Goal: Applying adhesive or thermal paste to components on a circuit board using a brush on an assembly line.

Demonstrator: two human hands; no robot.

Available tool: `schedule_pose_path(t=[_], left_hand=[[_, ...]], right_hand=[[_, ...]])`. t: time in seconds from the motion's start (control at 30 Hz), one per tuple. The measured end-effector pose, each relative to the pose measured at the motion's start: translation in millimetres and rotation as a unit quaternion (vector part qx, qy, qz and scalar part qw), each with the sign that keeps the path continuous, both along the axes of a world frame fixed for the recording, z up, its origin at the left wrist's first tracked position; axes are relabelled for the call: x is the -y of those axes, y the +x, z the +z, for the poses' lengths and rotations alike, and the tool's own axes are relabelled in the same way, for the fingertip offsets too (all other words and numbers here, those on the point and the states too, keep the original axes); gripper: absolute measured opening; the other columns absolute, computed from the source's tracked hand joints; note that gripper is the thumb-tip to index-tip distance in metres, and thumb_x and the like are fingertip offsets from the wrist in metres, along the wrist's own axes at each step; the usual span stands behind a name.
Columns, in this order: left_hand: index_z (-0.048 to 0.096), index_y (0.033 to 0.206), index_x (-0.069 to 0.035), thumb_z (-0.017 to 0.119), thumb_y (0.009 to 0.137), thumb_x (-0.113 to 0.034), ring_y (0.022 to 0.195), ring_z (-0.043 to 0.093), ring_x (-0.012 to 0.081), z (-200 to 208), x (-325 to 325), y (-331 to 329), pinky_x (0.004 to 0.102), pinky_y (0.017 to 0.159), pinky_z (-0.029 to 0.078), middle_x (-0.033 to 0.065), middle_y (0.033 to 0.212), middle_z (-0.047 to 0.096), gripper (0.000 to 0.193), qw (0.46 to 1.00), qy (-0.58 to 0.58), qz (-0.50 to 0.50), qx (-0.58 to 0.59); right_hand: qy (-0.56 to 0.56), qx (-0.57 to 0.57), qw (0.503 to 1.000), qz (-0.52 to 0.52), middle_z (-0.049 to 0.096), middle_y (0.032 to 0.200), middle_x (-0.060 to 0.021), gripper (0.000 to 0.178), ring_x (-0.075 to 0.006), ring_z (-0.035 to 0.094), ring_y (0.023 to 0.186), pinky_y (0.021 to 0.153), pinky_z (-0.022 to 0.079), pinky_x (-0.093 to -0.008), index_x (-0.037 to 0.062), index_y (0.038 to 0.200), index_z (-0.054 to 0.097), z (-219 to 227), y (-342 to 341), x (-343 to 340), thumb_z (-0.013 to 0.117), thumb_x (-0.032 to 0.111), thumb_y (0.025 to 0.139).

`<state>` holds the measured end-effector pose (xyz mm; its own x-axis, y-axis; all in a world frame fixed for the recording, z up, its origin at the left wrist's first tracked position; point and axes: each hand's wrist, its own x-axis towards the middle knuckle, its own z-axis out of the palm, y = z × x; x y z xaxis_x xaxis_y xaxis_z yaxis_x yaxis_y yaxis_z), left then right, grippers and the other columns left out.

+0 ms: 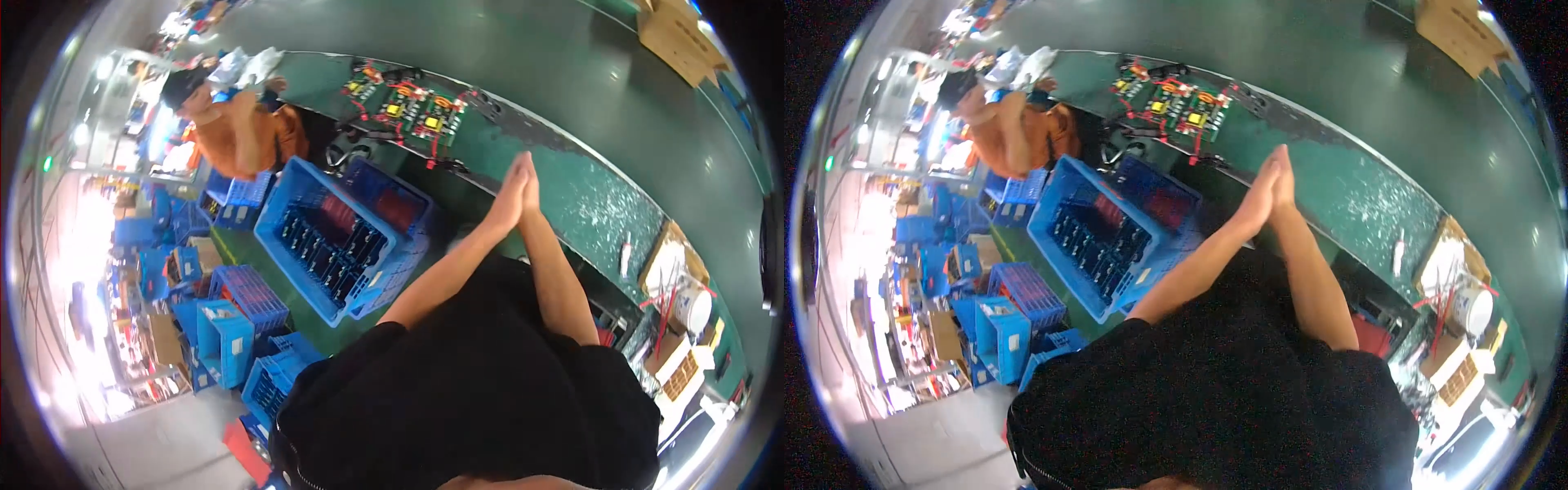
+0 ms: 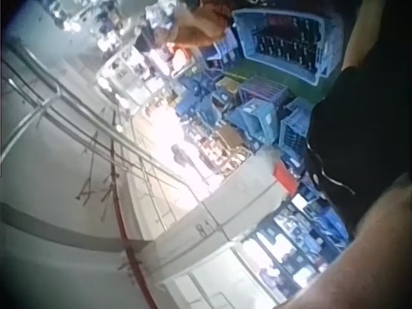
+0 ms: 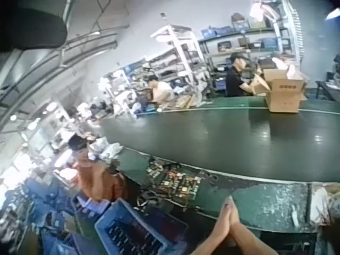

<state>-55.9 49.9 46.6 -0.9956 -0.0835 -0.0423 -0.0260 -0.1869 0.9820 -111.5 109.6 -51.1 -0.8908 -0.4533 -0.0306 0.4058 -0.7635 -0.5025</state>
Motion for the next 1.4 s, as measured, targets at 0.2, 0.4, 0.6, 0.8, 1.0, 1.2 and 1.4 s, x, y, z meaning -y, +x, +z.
schedule_pose_path(t=[0.2,0.4,0.6,0.8,1.0,1.2,1.4], left_hand=[[0.044,0.134,-0.001,0.041,0.098,-0.035,0.130,0.038,0.0211,-4.1,10.9,-35.3,0.0334,0.108,0.027,0.0103,0.135,0.047,0.050,0.965,0.164,-0.136,0.151],[0.049,0.130,-0.001,0.035,0.099,-0.025,0.122,0.049,0.0238,-7.2,-62.5,-14.6,0.0377,0.104,0.037,0.0142,0.135,0.050,0.041,0.756,0.325,-0.539,0.181],[0.058,0.118,-0.004,0.053,0.095,-0.025,0.088,0.061,0.0154,-11.2,-72.1,19.1,0.0295,0.071,0.049,0.0030,0.096,0.063,0.031,0.781,0.189,-0.509,0.309],[0.061,0.111,-0.006,0.055,0.096,-0.022,0.053,0.037,-0.0007,-72.3,-34.3,-6.8,0.0136,0.045,0.032,-0.0076,0.076,0.054,0.023,0.810,0.141,-0.430,0.374],[0.062,0.092,-0.008,0.044,0.099,-0.033,0.045,0.029,0.0039,-105.8,31.1,-36.2,0.0166,0.037,0.026,-0.0054,0.057,0.031,0.031,0.674,0.340,-0.500,0.425],[0.058,0.100,-0.005,0.048,0.086,-0.019,0.053,0.046,0.0133,-65.8,9.3,-7.4,0.0279,0.053,0.041,0.0012,0.064,0.052,0.023,0.818,0.208,-0.260,0.469],[0.060,0.104,-0.008,0.056,0.086,-0.022,0.078,0.056,0.0127,-12.2,-48.5,-0.6,0.0275,0.066,0.043,0.0001,0.090,0.060,0.023,0.866,-0.052,-0.245,0.433]], right_hand=[[0.396,0.069,0.877,-0.265,0.032,0.147,-0.0159,0.075,-0.0304,0.030,0.136,0.111,0.023,-0.0366,-0.0001,0.143,0.029,119.1,66.2,35.0,0.035,0.057,0.095],[0.727,0.026,0.485,-0.485,0.038,0.137,-0.0287,0.055,-0.0433,0.034,0.128,0.108,0.027,-0.0452,-0.0067,0.134,0.036,71.7,72.7,-108.4,0.039,0.034,0.097],[0.609,0.247,0.486,-0.575,0.070,0.084,-0.0124,0.036,-0.0195,0.065,0.077,0.068,0.050,-0.0333,-0.0008,0.094,0.068,109.9,249.5,-190.2,0.052,0.031,0.094],[0.836,0.332,0.119,-0.420,0.069,0.076,-0.0091,0.021,-0.0203,0.066,0.066,0.064,0.052,-0.0326,0.0064,0.091,0.068,105.9,448.1,-217.6,0.050,0.016,0.091],[0.680,0.475,0.143,-0.540,0.068,0.092,-0.0153,0.031,-0.0281,0.066,0.089,0.081,0.049,-0.0358,0.0046,0.094,0.069,63.1,540.5,-263.2,0.062,0.033,0.082],[0.781,0.387,0.223,-0.437,0.052,0.117,-0.0223,0.056,-0.0375,0.054,0.105,0.091,0.044,-0.0437,0.0044,0.122,0.050,32.1,465.6,-325.1,0.067,0.039,0.081],[0.730,0.504,0.248,-0.389,0.055,0.111,-0.0290,0.054,-0.0414,0.055,0.107,0.091,0.044,-0.0450,-0.0019,0.122,0.048,-14.3,452.5,-391.5,0.060,0.029,0.080]])
